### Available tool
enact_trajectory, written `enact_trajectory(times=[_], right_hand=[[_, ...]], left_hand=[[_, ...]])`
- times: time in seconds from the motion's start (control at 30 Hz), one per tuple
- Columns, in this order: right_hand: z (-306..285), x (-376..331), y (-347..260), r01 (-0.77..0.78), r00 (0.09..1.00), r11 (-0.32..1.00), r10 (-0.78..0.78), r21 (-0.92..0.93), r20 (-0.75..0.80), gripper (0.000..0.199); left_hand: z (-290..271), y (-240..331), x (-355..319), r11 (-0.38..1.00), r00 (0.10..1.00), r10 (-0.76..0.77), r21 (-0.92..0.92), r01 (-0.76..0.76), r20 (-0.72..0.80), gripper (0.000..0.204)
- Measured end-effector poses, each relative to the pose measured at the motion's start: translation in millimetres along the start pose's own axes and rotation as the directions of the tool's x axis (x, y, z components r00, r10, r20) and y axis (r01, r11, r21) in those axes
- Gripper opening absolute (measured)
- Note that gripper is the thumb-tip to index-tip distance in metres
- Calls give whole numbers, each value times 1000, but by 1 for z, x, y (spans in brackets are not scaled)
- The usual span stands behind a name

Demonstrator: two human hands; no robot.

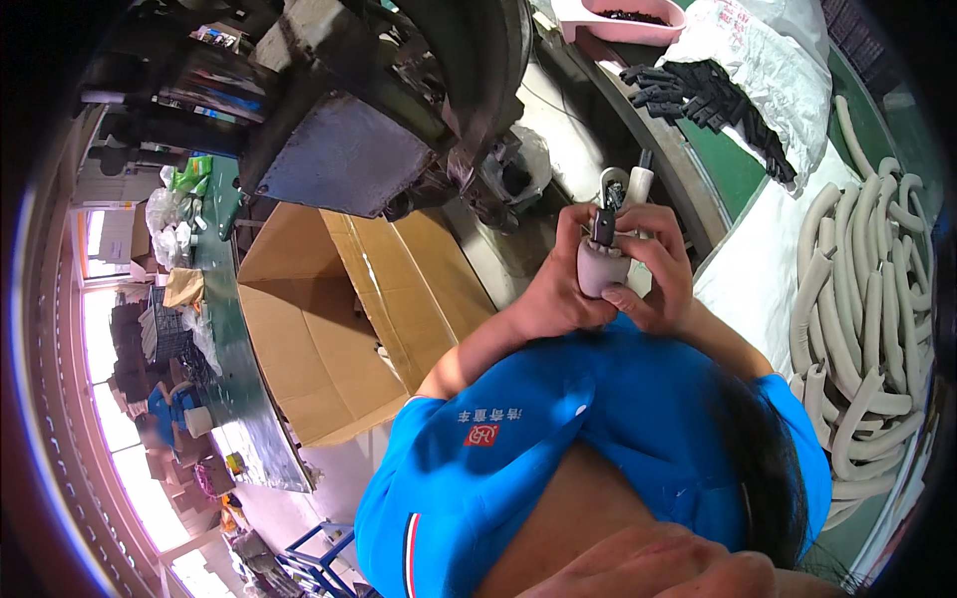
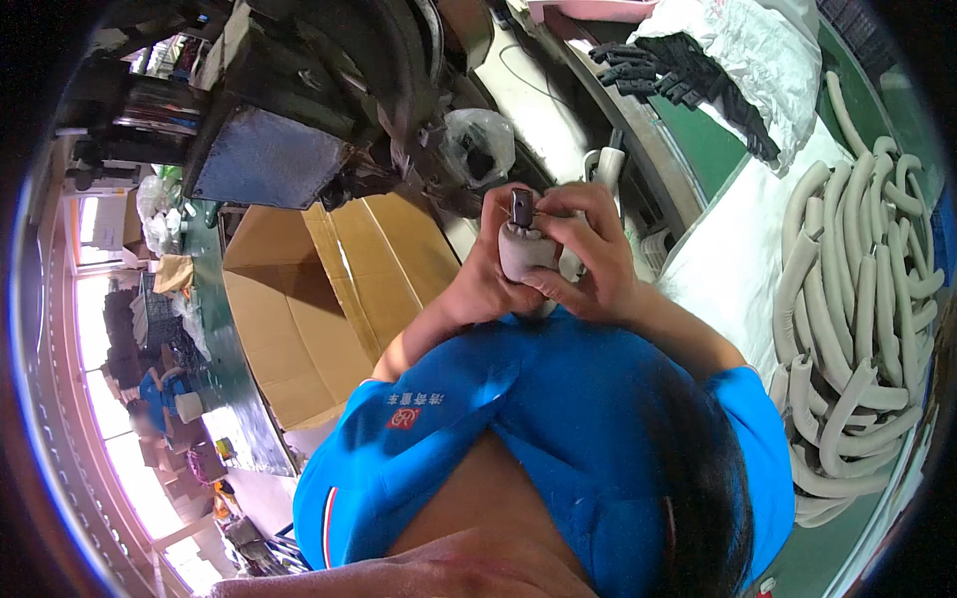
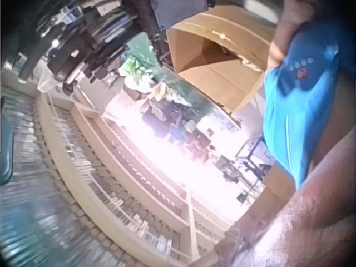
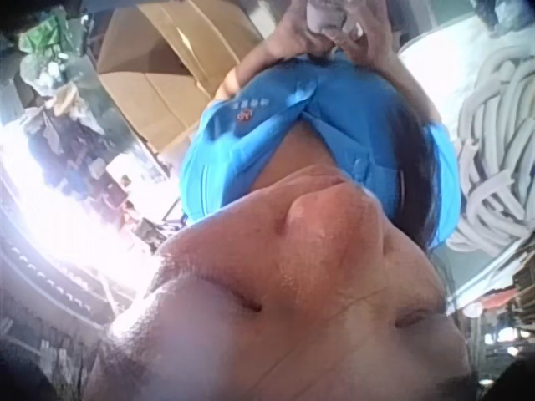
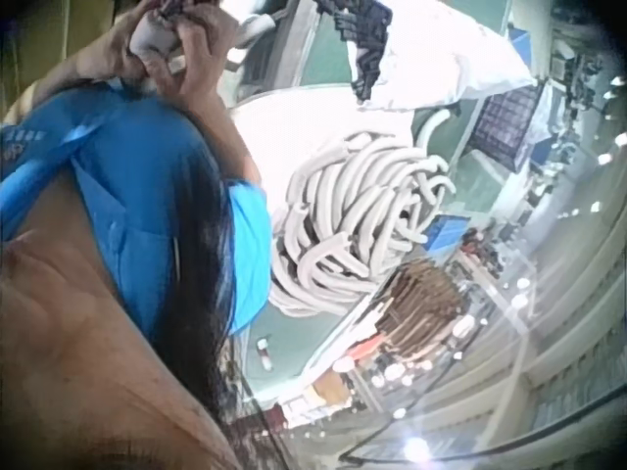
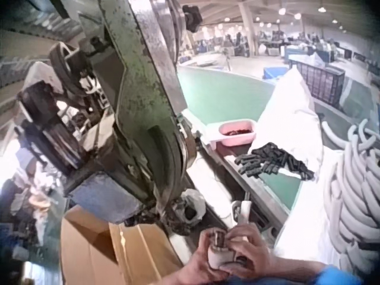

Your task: The person repeatedly picks up a gray cable and a black connector, inserts the connector into the cable end, and places the assembled unit into a cardboard box. The process is repeated continuously throughout the clip.

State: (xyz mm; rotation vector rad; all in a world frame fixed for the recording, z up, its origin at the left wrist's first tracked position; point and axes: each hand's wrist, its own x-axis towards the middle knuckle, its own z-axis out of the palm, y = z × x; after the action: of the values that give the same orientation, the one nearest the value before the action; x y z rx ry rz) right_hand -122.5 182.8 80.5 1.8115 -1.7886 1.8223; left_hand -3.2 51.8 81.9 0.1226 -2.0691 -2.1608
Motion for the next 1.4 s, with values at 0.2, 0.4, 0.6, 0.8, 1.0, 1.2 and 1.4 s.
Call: enact_trajectory(times=[0.2, 0.4, 0.6, 0.8, 1.0, 1.2, 1.4], right_hand=[[13, 2, 29, -96, 992, 938, 116, 334, -41, 32], [18, -11, 81, -277, 942, 935, 309, 219, -128, 29], [-25, 17, 206, -563, 826, 813, 559, -147, -74, 18], [-58, 8, 350, -6, 891, 253, 440, -968, 109, 16], [-74, 14, 351, 104, 937, 265, 298, -959, 184, 14], [-49, 67, 158, -609, 556, 773, 576, -178, 599, 30], [-8, 57, 92, -336, 874, 936, 267, 107, 405, 19]], left_hand=[[1, -1, 24, 987, 998, 11, -158, 0, 67, 95], [-6, -59, 24, 906, 988, -51, 409, 108, -148, 65], [-17, -68, 12, 833, 894, -109, 450, 321, -435, 43], [-17, -45, -8, 763, 868, -94, 525, 378, -488, 40], [-19, -35, -11, 742, 836, -150, 499, 448, -528, 43], [-24, -27, -16, 747, 858, -75, 542, 386, -509, 44], [-29, -19, -28, 747, 883, -23, 579, 327, -469, 42]])
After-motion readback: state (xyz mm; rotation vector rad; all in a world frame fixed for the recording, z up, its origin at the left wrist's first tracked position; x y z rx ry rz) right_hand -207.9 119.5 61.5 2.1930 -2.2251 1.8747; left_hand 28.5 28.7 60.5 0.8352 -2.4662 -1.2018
